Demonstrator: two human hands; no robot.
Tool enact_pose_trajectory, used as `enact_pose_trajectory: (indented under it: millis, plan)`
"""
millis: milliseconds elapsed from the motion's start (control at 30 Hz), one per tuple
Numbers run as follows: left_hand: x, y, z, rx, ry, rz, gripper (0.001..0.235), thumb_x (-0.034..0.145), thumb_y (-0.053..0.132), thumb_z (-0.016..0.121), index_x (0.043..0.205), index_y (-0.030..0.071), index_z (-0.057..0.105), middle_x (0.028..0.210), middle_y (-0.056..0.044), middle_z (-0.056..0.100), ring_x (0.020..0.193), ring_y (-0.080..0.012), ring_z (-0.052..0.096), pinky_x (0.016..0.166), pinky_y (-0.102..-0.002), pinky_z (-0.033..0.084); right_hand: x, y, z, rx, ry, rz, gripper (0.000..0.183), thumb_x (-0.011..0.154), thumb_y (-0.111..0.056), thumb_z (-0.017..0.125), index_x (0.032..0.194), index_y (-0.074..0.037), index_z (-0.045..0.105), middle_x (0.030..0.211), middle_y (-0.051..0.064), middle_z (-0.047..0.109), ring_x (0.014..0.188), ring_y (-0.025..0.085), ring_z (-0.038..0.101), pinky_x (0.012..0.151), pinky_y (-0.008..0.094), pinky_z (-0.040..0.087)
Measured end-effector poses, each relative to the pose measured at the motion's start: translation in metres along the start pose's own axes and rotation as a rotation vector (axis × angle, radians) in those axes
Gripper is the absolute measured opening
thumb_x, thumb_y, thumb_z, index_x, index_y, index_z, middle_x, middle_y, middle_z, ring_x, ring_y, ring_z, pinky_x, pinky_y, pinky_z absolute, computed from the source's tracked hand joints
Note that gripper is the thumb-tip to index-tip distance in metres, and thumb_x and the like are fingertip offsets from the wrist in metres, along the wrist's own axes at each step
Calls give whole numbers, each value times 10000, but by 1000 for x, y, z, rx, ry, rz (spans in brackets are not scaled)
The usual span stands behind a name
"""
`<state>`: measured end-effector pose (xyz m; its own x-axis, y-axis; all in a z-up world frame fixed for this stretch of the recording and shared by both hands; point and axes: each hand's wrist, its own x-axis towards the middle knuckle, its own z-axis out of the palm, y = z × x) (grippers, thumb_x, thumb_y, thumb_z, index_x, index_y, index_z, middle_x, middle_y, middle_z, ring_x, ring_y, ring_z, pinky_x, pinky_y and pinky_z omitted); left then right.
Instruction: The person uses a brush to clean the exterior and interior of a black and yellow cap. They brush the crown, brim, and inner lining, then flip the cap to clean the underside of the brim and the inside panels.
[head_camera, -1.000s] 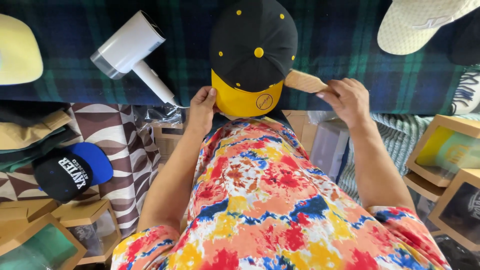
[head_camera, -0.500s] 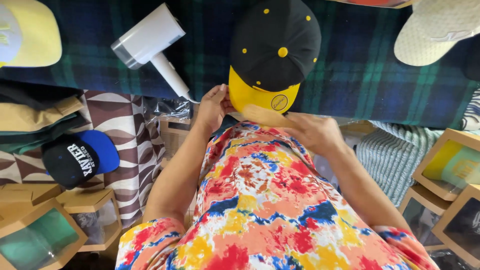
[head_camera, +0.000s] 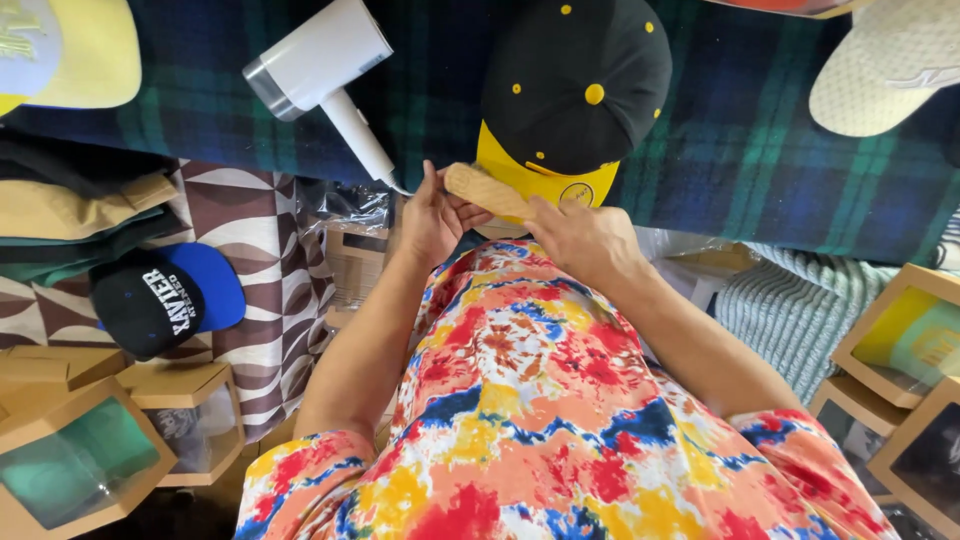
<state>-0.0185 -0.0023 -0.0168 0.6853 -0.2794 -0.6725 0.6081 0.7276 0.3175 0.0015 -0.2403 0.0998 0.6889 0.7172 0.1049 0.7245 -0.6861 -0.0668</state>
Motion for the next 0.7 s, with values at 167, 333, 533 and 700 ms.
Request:
enact_pose_trajectory:
  millis: [167, 333, 533, 700]
  plan:
    - [6, -1, -7, 7, 24, 37, 727, 896, 771, 450, 1305, 196, 622, 994, -206, 773, 884, -359, 778, 816, -492, 654, -20, -2, 44, 147, -21, 282, 334, 1038, -577, 473, 1201, -359, 667, 790, -33, 663, 678, 182, 717, 609, 330, 560]
    - [8, 1, -8, 6, 9, 38, 770, 881, 808, 414, 1326, 208, 603, 997, -216, 767, 867, -370, 780, 778, -490, 668, -56, 18, 18, 418, -111, 200, 286, 1001, -526, 577, 1100, -299, 720, 836, 25, 722, 848, 236, 738, 704, 367, 579]
    - [10, 5, 8, 83, 26, 19, 706, 929, 724, 464, 1217, 120, 688, 955, -151, 765, 839, -301, 768, 780, -424, 654, -51, 18, 35, 829, 74, 278, 201, 967, -353, 707, 1072, -194, 770, 992, 43, 774, 905, 288, 729, 755, 355, 569]
    - [37, -16, -8, 224, 91, 76, 227, 944, 298, 762, 1080, 117, 748, 870, -104, 691, 735, -284, 718, 700, -411, 650, -61, 35, 35, 747, 114, 336, 202, 935, -393, 774, 1095, -272, 798, 992, -66, 789, 900, 213, 744, 787, 357, 580]
